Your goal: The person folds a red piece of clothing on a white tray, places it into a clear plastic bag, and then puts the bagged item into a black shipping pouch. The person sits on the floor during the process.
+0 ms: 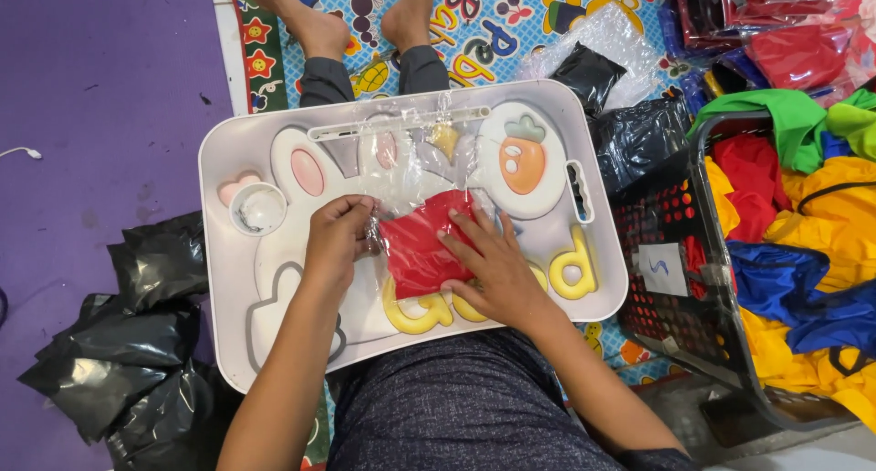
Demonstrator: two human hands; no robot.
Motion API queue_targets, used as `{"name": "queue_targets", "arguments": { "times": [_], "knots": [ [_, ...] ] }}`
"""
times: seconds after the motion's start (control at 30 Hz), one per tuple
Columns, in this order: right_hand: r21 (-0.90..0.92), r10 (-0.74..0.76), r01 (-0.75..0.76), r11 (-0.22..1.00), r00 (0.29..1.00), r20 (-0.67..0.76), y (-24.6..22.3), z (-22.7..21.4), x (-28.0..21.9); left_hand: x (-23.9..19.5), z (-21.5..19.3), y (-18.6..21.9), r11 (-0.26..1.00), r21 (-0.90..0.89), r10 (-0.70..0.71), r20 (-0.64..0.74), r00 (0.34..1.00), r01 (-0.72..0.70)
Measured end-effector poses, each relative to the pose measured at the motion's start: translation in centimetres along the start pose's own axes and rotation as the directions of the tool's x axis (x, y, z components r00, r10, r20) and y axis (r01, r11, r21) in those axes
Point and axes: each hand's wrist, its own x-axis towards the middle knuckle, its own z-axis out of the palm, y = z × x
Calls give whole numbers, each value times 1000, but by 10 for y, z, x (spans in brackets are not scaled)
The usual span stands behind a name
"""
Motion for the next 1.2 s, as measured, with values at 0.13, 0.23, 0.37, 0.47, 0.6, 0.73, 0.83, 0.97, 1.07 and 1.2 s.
{"name": "queue_targets", "arguments": {
  "times": [0.13, 0.23, 0.37, 0.47, 0.6, 0.73, 0.83, 0.97, 1.07, 1.2],
  "knots": [
    [-105, -56, 55, 993, 998, -7, 0, -3, -3, 4, -4, -7, 997, 2, 73, -15, 997, -73],
    [-196, -81, 87, 977, 996, 40, 1, -2, -5, -20, 3, 1, 890, 287, 403, -135, 905, -353],
    [-190, -107, 114, 975, 993, 45, 6, -6, -2, -38, 19, -15, 12, 617, 780, 487, 394, -787],
    [-193, -127, 126, 973, 992, 4, 6, -13, 5, -32, 24, -27, -170, 602, 543, 718, 436, -780],
    [-199, -71, 92, 976, 991, 112, 12, -12, 21, -17, 26, -27, -132, 721, 224, 690, 688, -680],
    [-167, -36, 75, 983, 974, 224, 21, -3, 25, -7, 25, -36, -105, 735, 183, 676, 713, -670],
    [-164, -1, 51, 985, 956, 292, 23, -2, 24, -2, 27, -41, -123, 744, 178, 667, 723, -657],
    [-235, -4, 68, 970, 964, 265, 12, -16, 26, -4, 28, -38, -141, 751, 161, 661, 733, -646],
    [-288, -89, 142, 947, 978, 188, 4, -25, 32, -2, 27, -40, -163, 751, 176, 660, 731, -640],
    [-219, -160, 217, 951, 955, 249, 9, -21, 36, -4, 28, -36, -153, 741, 158, 672, 724, -654]
  ]
}}
